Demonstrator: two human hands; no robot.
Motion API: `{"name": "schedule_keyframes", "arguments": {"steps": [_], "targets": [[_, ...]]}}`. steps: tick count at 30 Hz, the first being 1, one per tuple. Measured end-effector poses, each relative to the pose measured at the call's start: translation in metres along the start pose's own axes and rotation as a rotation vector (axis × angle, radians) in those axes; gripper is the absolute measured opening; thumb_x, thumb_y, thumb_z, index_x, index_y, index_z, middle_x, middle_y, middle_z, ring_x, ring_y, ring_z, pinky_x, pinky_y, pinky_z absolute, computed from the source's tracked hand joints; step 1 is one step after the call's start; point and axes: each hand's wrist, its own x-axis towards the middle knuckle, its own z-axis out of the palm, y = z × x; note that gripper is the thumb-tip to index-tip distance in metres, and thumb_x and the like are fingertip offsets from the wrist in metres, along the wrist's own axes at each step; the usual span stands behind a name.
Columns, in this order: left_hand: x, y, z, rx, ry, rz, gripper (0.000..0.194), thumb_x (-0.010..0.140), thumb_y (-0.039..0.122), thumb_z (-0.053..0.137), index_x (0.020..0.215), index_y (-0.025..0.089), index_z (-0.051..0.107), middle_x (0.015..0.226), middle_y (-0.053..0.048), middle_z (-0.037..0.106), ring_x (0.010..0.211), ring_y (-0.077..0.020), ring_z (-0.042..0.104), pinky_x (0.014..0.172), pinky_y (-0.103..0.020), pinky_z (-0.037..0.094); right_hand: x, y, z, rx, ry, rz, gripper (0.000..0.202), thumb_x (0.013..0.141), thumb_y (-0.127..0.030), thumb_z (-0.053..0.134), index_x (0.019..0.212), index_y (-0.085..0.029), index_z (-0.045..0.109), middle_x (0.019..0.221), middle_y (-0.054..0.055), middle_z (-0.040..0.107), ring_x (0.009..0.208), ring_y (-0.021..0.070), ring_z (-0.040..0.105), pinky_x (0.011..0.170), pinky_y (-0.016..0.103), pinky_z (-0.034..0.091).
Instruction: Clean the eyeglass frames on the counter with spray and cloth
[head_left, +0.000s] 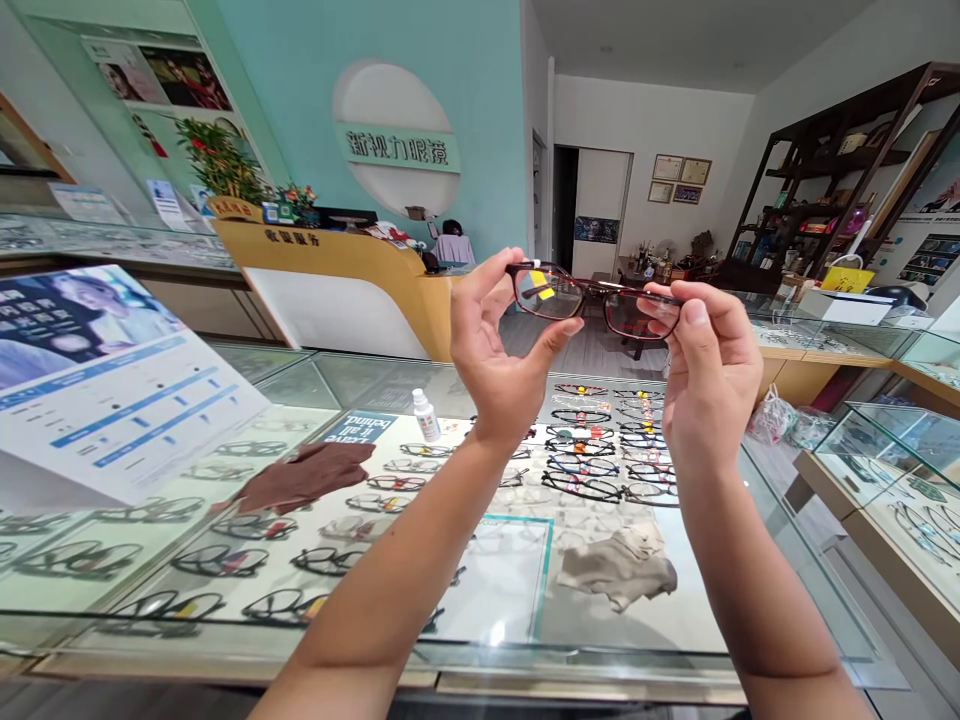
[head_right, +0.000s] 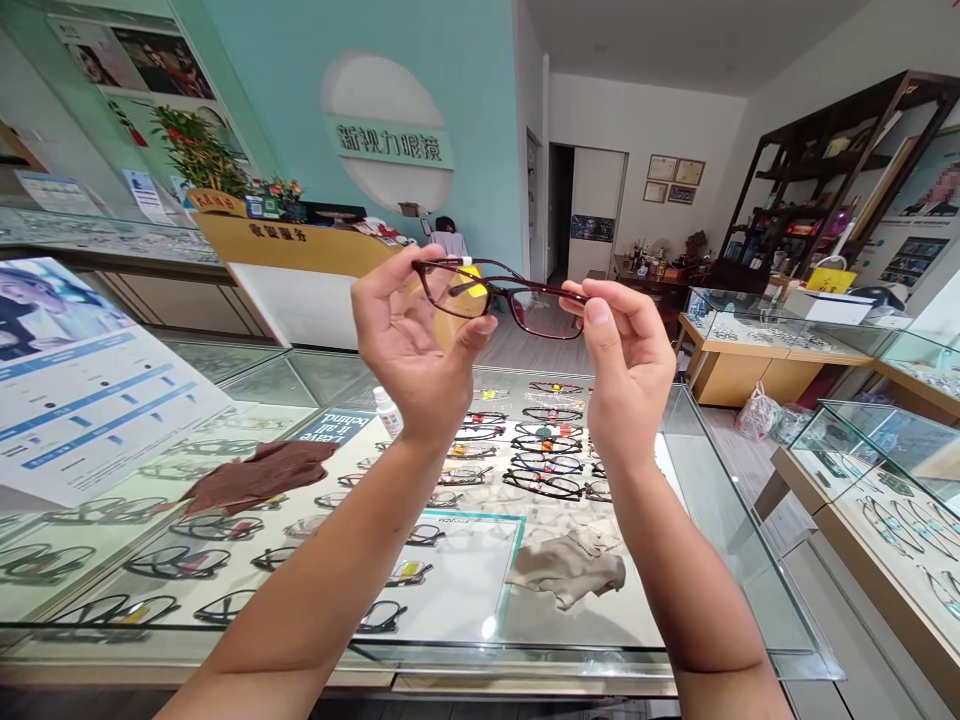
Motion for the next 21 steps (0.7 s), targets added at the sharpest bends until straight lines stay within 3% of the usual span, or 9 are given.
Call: {"name": "schedule_keyframes", "arguments": {"steps": [11, 21], "targets": [[0.0, -0.003, -0.003, -0.159, -0.027, 0.069, 0.075, 0.083, 0.071, 0.079, 0.143, 0.035, 0.052, 0.142, -0.009, 0.059, 0.142, -0.0331, 0.057, 0.114, -0.051, 0.056, 0.004, -0.001, -0.005, 0.217, 0.012, 0.179, 0.029, 0.098, -0.055, 0.067, 0.111, -0.03, 0.074, 0.117, 0.002, 0.08, 0.113, 0.0203, 0.077, 0.105, 0.04, 0.061], [0.001, 0.017, -0.006, -0.295, -0.099, -0.155, 0.075, 0.079, 0.07, 0.083, 0.138, 0.035, 0.053, 0.128, -0.008, 0.066, 0.123, -0.0288, 0.069, 0.102, -0.044, 0.061, 0.006, 0.003, -0.005, 0.261, 0.012, 0.303, 0.025, 0.097, -0.053, 0.069, 0.101, -0.029, 0.072, 0.111, 0.0, 0.082, 0.109, 0.0201, 0.077, 0.105, 0.042, 0.06]]}}
